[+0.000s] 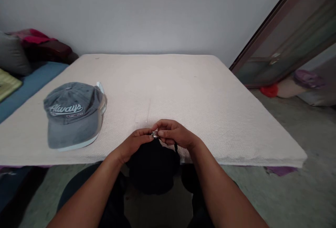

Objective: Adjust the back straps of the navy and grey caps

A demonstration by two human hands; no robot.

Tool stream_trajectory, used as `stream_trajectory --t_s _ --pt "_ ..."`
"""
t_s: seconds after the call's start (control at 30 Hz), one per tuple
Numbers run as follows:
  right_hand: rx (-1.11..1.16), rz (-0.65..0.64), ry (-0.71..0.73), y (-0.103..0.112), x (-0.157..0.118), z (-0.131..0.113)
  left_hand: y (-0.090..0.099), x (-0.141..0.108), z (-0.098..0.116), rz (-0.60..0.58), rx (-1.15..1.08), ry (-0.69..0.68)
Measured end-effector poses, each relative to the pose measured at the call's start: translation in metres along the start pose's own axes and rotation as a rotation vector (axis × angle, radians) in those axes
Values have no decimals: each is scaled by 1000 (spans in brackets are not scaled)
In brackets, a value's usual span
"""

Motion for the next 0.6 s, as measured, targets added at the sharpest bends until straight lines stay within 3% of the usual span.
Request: stream_trajectory --t_s 0.2,0.43,0.6 --pt "27 75 29 11 -3 0 0 -1 13 5 -52 -84" --pt "60 78 -6 11 -1 4 7 -1 10 51 -7 -73" --pt "3 48 -7 6 -2 1 -5 0 0 -56 80 15"
Point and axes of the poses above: each hand's wrist, its own x-axis towards the middle knuckle, its own y-axis out of the back of the hand, z = x × y, the point moved 9 cm from there along x, towards the middle knuckle, and after that the axes turned 15 degrees about -x, right-handed, at the moved point
